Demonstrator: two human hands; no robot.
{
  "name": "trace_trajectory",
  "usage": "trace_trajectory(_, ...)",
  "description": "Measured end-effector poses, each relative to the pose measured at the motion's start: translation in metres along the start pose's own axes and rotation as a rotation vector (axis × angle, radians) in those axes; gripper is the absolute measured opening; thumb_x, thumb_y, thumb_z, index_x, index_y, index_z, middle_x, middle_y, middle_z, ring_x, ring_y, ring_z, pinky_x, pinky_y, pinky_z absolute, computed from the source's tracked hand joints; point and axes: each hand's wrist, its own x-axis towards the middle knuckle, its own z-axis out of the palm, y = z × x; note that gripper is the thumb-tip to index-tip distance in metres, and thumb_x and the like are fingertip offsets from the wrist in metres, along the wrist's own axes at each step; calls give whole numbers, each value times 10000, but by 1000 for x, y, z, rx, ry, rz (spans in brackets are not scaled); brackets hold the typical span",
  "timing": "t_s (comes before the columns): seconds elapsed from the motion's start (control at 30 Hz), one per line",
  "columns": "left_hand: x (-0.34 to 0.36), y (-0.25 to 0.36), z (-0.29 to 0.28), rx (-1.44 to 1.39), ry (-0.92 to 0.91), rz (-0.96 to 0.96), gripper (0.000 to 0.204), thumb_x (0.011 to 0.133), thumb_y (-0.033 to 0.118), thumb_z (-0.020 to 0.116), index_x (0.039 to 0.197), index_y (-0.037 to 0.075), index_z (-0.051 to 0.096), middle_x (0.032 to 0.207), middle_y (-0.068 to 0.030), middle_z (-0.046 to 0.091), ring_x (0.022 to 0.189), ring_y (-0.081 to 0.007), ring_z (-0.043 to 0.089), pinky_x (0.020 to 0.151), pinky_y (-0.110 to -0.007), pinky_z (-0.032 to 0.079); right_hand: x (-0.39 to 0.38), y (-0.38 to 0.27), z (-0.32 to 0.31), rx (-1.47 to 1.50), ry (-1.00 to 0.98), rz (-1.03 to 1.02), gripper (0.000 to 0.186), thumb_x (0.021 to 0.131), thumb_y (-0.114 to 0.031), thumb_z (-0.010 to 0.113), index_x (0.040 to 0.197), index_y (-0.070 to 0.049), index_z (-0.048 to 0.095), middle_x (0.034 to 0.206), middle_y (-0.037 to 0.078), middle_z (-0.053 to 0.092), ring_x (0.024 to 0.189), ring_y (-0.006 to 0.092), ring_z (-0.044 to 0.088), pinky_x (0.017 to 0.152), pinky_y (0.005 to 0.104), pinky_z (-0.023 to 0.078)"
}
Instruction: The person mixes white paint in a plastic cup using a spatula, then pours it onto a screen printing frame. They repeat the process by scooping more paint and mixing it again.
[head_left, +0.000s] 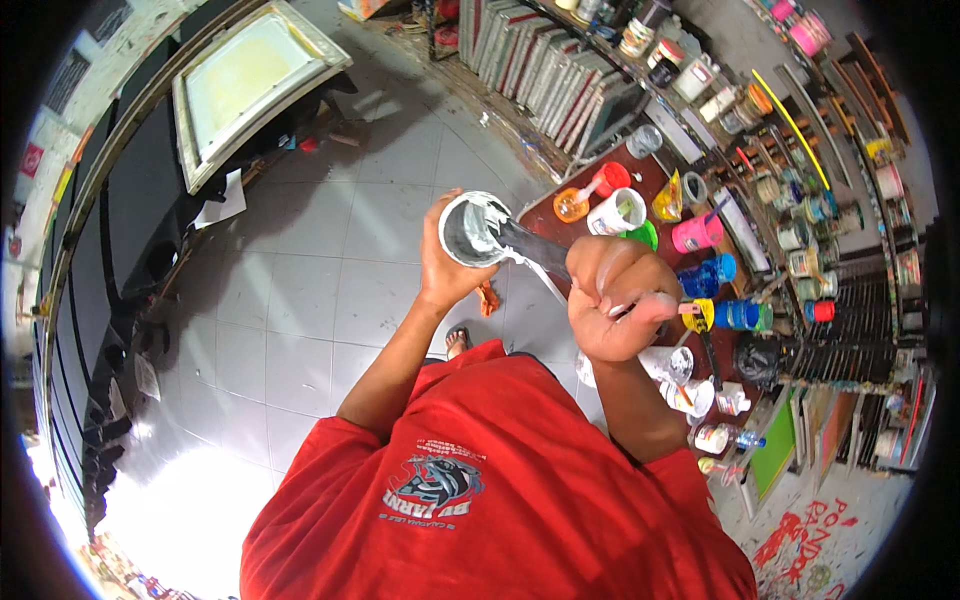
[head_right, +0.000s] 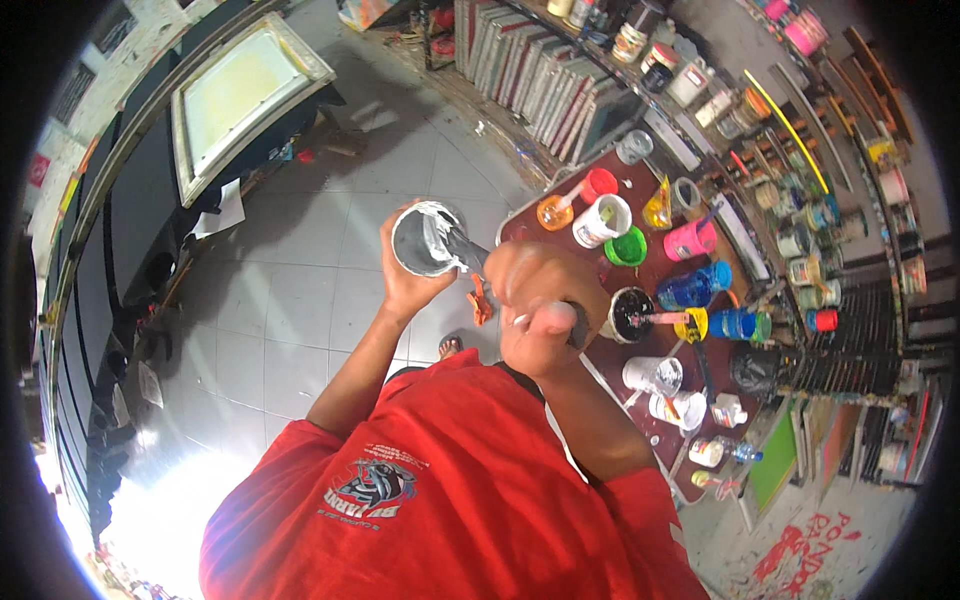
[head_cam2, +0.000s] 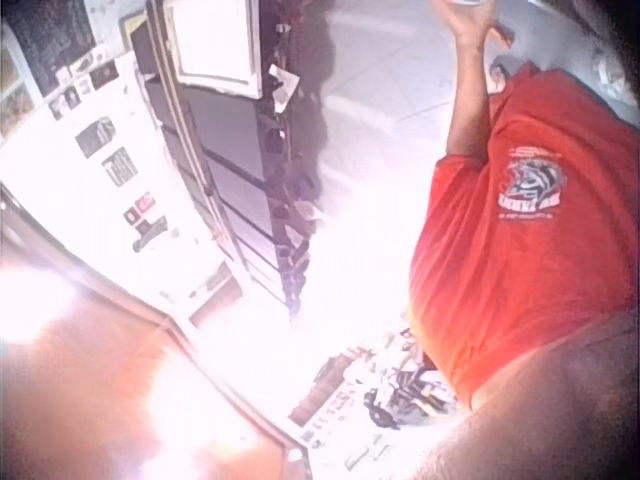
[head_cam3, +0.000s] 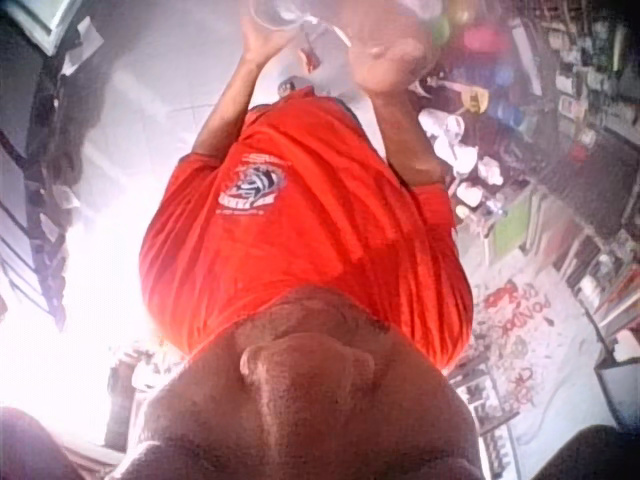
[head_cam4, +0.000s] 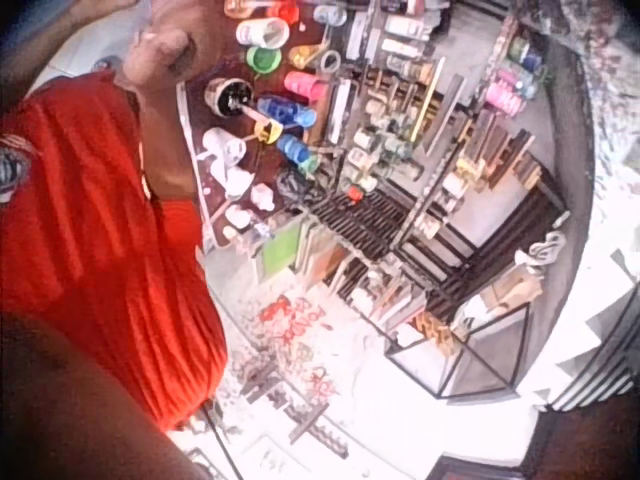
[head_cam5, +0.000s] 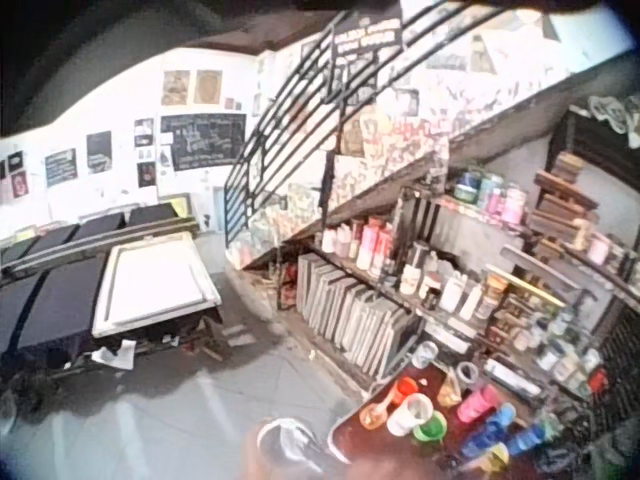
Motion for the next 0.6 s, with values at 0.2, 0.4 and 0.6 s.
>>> trace_trajectory(0.2,-2,-6,-33,182,112,-82,932,548,136,860,1332,0,376,1290,-164,521,1175,-278,555,991,-377,456,-24,7,2,-155,-184,37,288,901,-86,617,1027,-88,358,1004,111,511,889,214,528,1026,472,403)
trace_trajectory(0.4,-36,9,-42,289,71,-119,879,532,116,831,1301,-12,424,1258,-189,528,1169,-339,552,982,-400,452,-23,13,-2,-155,-392,105,317,880,29,633,1020,-64,365,1027,147,614,1041,274,626,1014,484,439)
trace_trajectory(0.6,-59,45,-33,270,179,-262,755,588,214,871,1206,36,474,1074,-137,639,1002,-276,645,871,-392,514,-67,-10,-15,-177,-419,97,379,836,54,679,1003,-90,371,929,109,629,897,273,661,950,497,478)
